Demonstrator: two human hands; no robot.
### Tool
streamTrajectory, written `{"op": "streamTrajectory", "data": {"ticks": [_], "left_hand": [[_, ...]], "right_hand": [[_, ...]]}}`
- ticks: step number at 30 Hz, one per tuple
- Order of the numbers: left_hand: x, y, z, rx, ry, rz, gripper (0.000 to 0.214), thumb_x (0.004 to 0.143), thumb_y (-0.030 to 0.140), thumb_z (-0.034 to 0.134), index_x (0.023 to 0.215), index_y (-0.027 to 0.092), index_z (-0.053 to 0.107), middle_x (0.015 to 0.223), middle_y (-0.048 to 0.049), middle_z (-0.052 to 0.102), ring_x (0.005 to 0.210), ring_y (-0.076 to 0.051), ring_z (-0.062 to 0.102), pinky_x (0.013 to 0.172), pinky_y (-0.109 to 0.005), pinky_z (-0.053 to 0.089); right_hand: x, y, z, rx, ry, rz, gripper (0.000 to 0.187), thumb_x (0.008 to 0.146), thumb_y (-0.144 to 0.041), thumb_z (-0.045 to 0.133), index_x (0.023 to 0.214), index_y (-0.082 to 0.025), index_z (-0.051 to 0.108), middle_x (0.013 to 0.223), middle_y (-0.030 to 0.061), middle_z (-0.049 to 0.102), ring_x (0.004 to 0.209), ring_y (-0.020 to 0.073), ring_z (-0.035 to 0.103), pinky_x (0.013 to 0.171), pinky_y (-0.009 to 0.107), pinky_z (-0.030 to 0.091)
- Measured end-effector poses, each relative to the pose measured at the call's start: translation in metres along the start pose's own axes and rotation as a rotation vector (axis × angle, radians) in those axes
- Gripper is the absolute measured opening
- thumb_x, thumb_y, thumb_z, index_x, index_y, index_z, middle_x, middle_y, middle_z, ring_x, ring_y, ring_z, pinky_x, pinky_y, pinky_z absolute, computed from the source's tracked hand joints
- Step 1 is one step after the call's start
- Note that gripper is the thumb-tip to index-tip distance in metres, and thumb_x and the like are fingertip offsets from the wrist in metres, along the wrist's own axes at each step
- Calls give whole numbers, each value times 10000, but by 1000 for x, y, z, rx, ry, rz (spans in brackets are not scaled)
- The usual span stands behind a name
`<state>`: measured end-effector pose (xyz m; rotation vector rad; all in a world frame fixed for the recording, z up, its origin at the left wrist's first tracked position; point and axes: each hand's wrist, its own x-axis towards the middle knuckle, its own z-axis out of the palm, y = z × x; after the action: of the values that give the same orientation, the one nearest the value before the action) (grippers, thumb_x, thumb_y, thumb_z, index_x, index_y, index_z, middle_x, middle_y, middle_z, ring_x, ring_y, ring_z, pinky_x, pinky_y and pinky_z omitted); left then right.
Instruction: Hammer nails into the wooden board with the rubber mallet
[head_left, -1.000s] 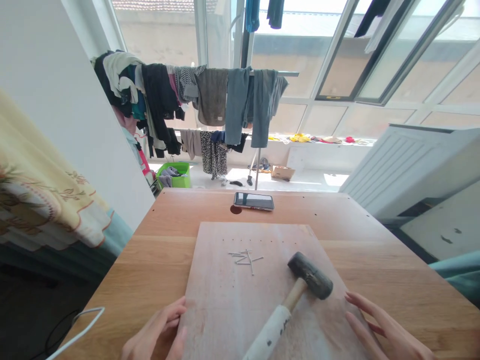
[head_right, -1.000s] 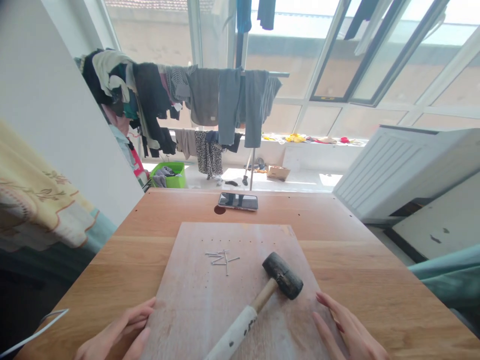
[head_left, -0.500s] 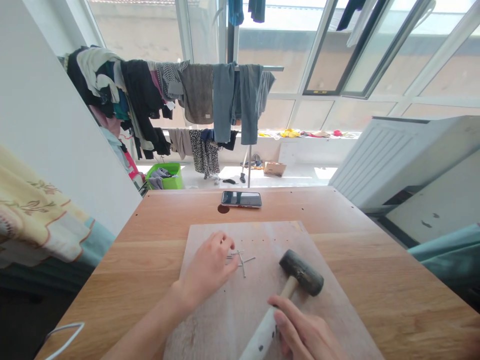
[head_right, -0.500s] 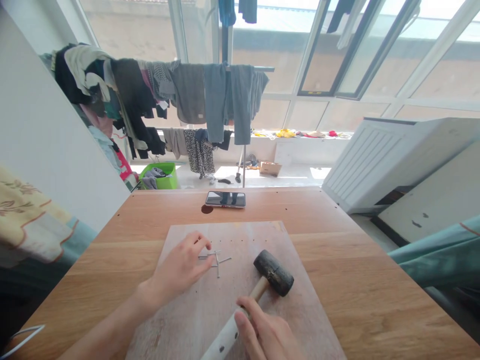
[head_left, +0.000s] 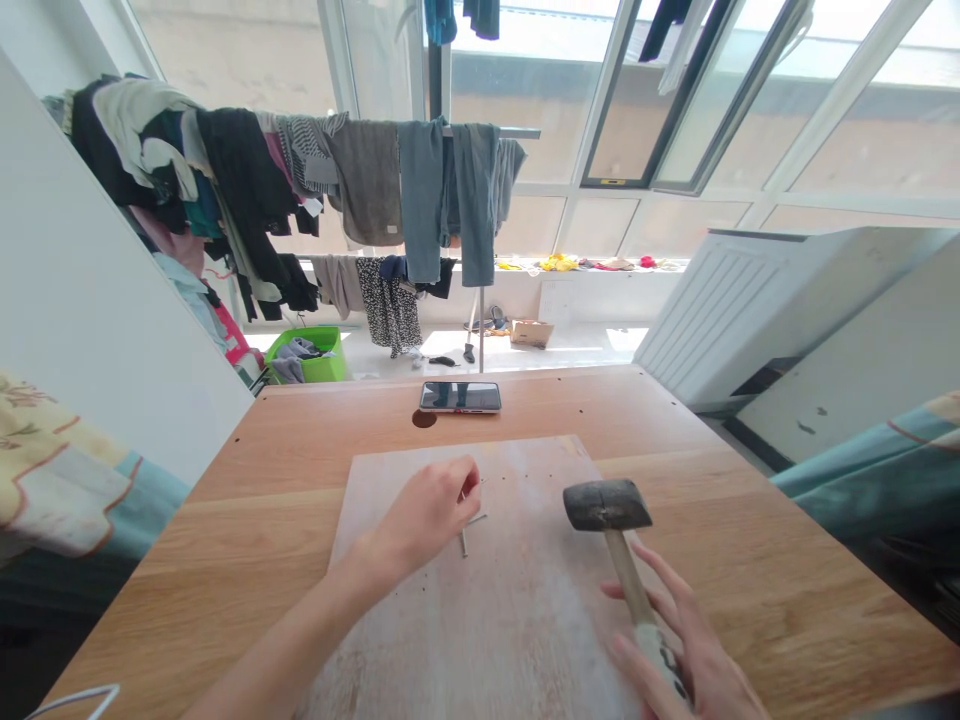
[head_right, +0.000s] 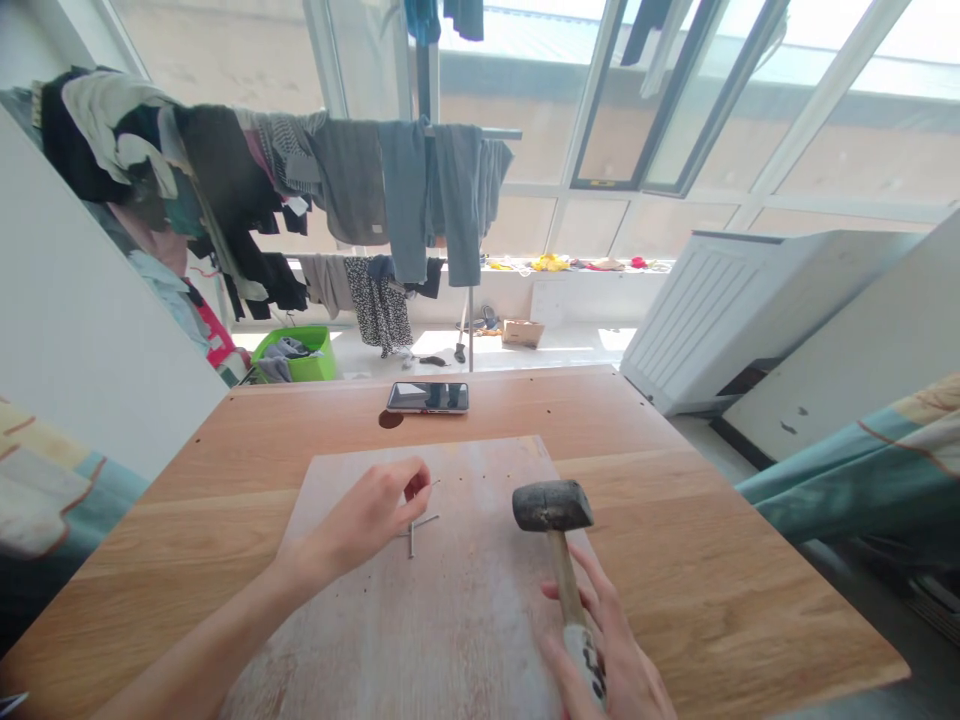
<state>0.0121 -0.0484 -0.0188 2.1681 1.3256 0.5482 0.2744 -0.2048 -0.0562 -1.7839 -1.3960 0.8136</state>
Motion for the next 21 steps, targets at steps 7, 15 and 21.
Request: {"op": "streamTrajectory", "data": {"ticks": [7, 15, 21], "left_hand": [[54, 23, 32, -37, -36, 193, 156, 833, 71, 568, 811, 161, 693, 809, -42, 688, 717, -163, 620, 692, -264, 467], [82, 25, 67, -437, 80, 168, 100, 844, 185, 653, 852, 170, 751, 838, -39, 752, 776, -174, 679, 771, -285, 549], [83, 30, 78, -385, 156, 241, 163, 853, 135, 611, 896, 171, 764, 882, -56, 742, 795, -170, 674, 810, -296, 554]], "right_hand": [[20, 10, -17, -526, -18, -159, 569, 1033, -370, 314, 1569, -182, 340, 1545, 101, 529, 1416, 234, 502, 1083, 366, 525], [17, 13, -11, -510, -45, -153, 563, 1051, -322, 293, 1588, -156, 296, 1576, 136, 481, 1437, 244, 471, 1084, 366, 526], [16, 5, -10, -464, -23, -134, 574, 1038, -338, 278, 1567, -128, 345, 1575, 145, 479, 1435, 259, 472, 1118, 405, 493]]}}
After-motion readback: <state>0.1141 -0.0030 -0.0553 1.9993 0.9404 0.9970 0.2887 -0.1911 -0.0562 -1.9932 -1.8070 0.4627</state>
